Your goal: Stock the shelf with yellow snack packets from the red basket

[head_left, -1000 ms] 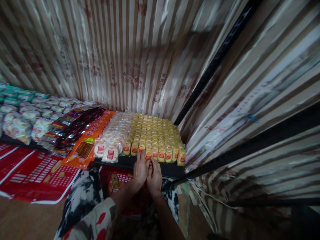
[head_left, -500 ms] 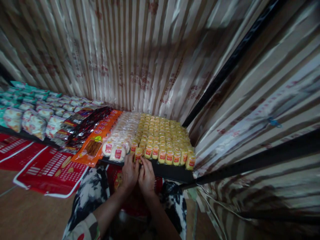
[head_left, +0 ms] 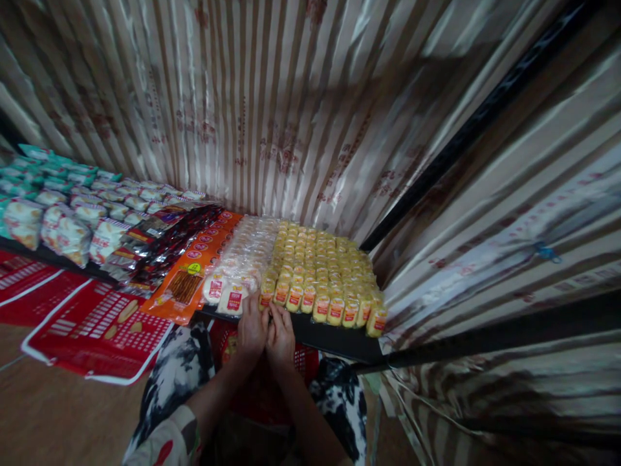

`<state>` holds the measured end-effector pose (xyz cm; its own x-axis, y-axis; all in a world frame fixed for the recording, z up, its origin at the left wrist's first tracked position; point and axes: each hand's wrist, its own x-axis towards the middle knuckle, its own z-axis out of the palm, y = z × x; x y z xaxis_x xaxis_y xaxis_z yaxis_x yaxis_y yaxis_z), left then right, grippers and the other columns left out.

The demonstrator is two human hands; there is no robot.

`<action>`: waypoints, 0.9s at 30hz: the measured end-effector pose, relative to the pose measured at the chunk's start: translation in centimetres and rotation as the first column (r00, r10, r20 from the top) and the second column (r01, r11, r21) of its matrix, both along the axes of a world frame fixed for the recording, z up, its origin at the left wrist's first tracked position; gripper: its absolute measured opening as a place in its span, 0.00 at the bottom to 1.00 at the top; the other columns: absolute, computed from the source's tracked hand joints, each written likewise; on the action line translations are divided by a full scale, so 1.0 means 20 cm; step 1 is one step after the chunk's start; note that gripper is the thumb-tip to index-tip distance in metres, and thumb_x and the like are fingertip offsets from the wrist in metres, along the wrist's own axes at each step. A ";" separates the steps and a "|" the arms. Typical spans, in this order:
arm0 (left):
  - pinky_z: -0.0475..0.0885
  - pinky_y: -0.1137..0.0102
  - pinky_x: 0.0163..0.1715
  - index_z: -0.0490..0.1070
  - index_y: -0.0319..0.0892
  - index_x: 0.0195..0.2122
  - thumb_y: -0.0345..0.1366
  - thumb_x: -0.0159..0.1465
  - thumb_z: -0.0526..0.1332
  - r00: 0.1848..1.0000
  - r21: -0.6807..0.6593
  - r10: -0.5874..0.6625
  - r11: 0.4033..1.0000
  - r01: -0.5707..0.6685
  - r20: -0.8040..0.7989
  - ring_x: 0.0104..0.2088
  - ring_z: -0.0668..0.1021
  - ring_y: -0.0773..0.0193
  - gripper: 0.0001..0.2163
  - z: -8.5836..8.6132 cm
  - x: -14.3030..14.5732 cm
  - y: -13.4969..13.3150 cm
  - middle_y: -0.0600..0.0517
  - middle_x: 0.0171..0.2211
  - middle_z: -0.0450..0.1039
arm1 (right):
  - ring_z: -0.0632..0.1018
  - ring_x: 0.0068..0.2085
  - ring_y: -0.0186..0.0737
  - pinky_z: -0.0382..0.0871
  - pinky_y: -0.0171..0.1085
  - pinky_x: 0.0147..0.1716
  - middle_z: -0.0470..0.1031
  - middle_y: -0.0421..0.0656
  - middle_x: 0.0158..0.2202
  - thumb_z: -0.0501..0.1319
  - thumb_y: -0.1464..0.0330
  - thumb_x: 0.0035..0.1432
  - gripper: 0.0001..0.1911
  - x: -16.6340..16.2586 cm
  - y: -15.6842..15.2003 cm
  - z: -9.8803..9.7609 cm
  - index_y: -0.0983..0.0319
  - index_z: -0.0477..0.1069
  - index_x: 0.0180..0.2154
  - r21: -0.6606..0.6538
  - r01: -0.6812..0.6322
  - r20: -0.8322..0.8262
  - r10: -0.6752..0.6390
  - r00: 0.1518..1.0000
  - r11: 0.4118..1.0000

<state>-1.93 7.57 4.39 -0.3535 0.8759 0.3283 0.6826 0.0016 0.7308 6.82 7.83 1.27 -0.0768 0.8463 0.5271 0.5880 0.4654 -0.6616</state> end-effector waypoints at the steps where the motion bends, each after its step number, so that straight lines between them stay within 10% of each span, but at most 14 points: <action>1: 0.68 0.62 0.47 0.57 0.40 0.54 0.32 0.63 0.50 1.000 -0.018 -0.004 1.000 0.004 -0.005 0.51 0.69 0.56 0.17 0.00 0.00 0.01 0.43 0.49 0.63 | 0.71 0.49 0.39 0.67 0.41 0.50 0.70 0.49 0.47 0.47 0.74 0.57 0.23 0.00 0.00 -0.01 0.61 0.67 0.52 -0.003 0.001 -0.001 -0.001 1.000 1.000; 20: 0.69 0.65 0.45 0.52 0.38 0.58 0.33 0.63 0.51 0.999 0.010 -0.031 0.999 0.031 0.018 0.49 0.70 0.57 0.22 0.00 -0.01 -0.04 0.40 0.50 0.59 | 0.71 0.48 0.39 0.66 0.41 0.49 0.71 0.49 0.45 0.46 0.70 0.59 0.19 0.09 -0.18 0.04 0.63 0.68 0.48 -0.077 -0.025 -0.063 0.020 0.998 0.997; 27: 0.68 0.68 0.45 0.66 0.42 0.46 0.29 0.64 0.48 0.973 -0.098 -0.208 0.975 0.198 -0.104 0.46 0.72 0.62 0.13 -0.13 -0.01 -0.29 0.46 0.43 0.68 | 0.75 0.44 0.41 0.67 0.41 0.45 0.75 0.47 0.41 0.48 0.69 0.58 0.15 0.23 -0.31 -0.25 0.61 0.70 0.42 -0.380 0.119 0.020 -0.121 0.992 0.917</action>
<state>-2.12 1.76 1.81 -0.1306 0.9523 0.2759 0.7533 -0.0856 0.6521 11.50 1.70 -3.66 0.0392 0.9857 0.1642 0.6210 0.1046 -0.7768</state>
